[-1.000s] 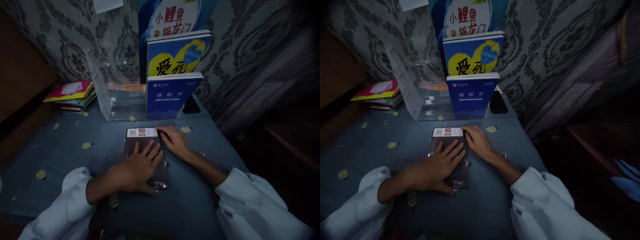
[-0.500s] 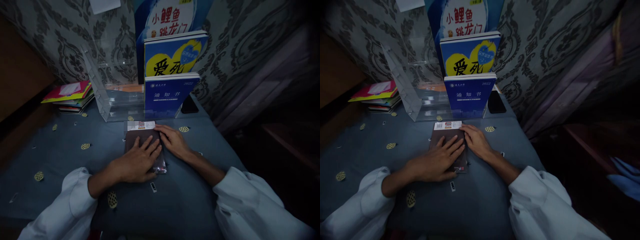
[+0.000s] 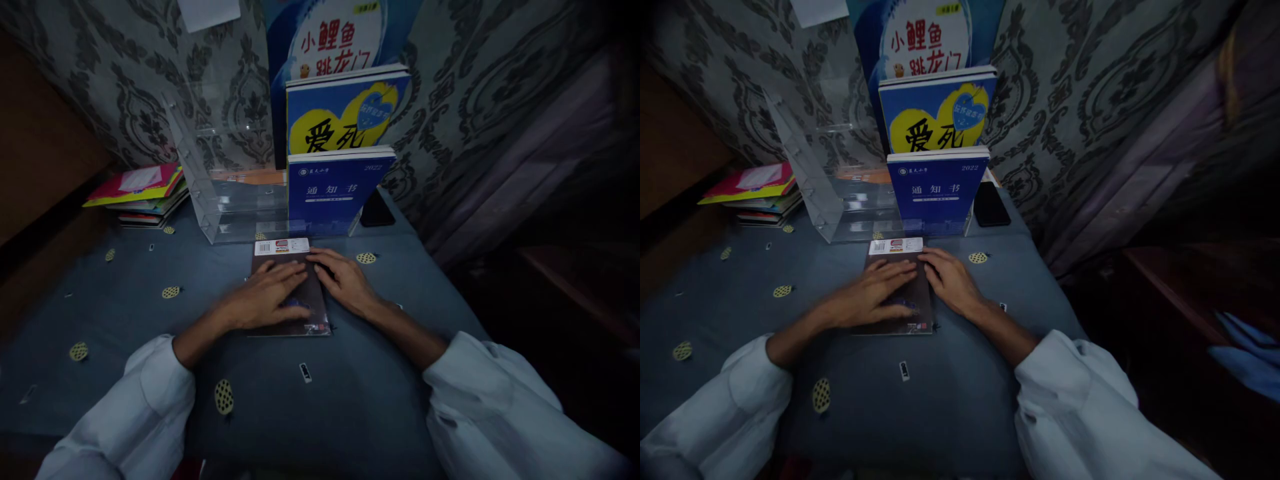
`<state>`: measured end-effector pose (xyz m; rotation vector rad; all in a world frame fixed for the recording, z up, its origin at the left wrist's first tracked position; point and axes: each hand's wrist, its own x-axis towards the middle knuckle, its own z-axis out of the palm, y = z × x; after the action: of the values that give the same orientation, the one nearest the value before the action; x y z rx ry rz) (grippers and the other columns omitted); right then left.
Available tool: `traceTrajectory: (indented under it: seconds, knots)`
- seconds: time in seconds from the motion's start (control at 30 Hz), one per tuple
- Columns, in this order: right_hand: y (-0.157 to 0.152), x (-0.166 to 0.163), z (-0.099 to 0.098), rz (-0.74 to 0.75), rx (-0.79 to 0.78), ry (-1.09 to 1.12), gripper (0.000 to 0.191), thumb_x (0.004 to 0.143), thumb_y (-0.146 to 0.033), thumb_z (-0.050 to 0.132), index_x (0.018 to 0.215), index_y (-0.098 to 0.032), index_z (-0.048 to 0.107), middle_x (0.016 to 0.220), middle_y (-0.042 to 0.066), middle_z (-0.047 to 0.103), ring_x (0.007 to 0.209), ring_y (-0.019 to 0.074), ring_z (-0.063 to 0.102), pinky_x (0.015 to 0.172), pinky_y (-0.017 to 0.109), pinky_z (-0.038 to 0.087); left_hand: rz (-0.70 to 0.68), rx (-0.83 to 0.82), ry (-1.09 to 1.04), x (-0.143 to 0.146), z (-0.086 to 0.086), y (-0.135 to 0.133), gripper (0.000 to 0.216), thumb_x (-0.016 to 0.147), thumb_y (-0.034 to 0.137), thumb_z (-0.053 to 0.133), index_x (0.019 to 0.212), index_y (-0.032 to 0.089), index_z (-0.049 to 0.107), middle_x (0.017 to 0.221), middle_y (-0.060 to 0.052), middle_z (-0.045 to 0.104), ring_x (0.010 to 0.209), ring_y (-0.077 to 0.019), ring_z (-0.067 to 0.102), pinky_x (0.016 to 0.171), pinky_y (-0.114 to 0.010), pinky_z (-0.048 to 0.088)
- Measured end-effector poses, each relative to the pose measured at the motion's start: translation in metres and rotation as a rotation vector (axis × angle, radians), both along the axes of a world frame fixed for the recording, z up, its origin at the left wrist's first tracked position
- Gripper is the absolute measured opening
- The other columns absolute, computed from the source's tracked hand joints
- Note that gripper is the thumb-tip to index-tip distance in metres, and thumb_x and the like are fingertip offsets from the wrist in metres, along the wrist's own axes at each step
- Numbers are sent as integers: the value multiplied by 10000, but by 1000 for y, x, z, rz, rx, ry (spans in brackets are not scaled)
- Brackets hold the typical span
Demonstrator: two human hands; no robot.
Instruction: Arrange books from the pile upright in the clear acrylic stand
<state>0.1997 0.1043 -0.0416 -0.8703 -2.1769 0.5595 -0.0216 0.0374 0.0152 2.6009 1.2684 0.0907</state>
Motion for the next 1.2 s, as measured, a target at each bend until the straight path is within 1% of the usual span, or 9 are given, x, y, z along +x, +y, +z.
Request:
traceTrajectory:
  seconds: [0.1, 0.17, 0.27, 0.4, 0.47, 0.6, 0.77, 0.93, 1.2]
  knots:
    - [-1, 0, 1, -11, 2, -13, 317, 977, -216, 501, 1209, -242, 714, 1329, 97, 691, 1217, 267, 665, 1039, 522, 550, 290, 182, 27, -17, -6, 13, 515, 1058, 461, 394, 1436, 131, 507, 1524, -188, 502, 1417, -337, 466, 1169, -541, 356]
    - [-1, -1, 2, -18, -2, -21, 310, 980, -227, 502, 1207, -235, 713, 1334, 102, 687, 1209, 273, 669, 1028, 532, 556, 411, 257, 38, -27, -13, 21, 435, 1050, 376, 414, 1381, 123, 543, 1479, -189, 541, 1354, -338, 523, 1126, -528, 414]
    - [-1, -2, 1, -22, -8, -31, 311, 976, -228, 505, 1210, -216, 710, 1338, 115, 684, 1210, 280, 668, 1027, 539, 554, 438, 283, 23, -36, -20, 27, 355, 1035, 327, 446, 1315, 156, 583, 1422, -149, 596, 1279, -300, 587, 1100, -488, 457]
    - [-1, -2, 1, -15, -10, -31, 319, 973, -222, 504, 1217, -222, 709, 1348, 112, 678, 1216, 277, 667, 1039, 526, 552, 456, 295, 40, -33, -19, 27, 319, 1027, 292, 452, 1275, 161, 603, 1415, -154, 602, 1302, -310, 574, 1131, -552, 416]
    - [-1, -1, 1, -9, -4, -30, 319, 973, -224, 501, 1214, -222, 710, 1341, 112, 681, 1217, 274, 667, 1038, 519, 554, 456, 297, 53, -30, -18, 25, 320, 1024, 275, 446, 1272, 149, 603, 1413, -165, 603, 1308, -314, 571, 1142, -560, 401]
    - [0, -2, 2, -4, 9, -43, 326, 971, -222, 492, 1210, -191, 711, 1331, 138, 683, 1224, 281, 662, 1042, 525, 548, 394, 295, 34, -24, -17, 27, 354, 1016, 255, 439, 1312, 130, 590, 1405, -159, 611, 1315, -297, 571, 1161, -512, 399]
    - [0, -3, 1, -7, 18, -20, 318, 963, -210, 499, 1195, -188, 716, 1315, 128, 692, 1207, 269, 671, 1043, 495, 551, 198, 227, -39, -12, -22, 41, 468, 965, 160, 425, 1419, 110, 531, 1498, -144, 551, 1401, -253, 505, 1195, -448, 375]
    - [1, -3, -1, 2, 36, 0, 315, 956, -207, 501, 1176, -195, 726, 1294, 127, 702, 1214, 267, 667, 1052, 488, 546, 59, 162, -63, 3, -25, 60, 606, 869, 77, 427, 1470, 116, 492, 1560, -122, 490, 1463, -228, 433, 1227, -459, 309]
    - [2, -3, -1, -13, 36, -8, 300, 952, -217, 504, 1142, -187, 735, 1265, 134, 719, 1197, 269, 679, 1037, 482, 550, 83, 169, -106, 10, -26, 73, 613, 817, 79, 445, 1413, 145, 568, 1500, -107, 562, 1391, -245, 502, 1171, -473, 359]
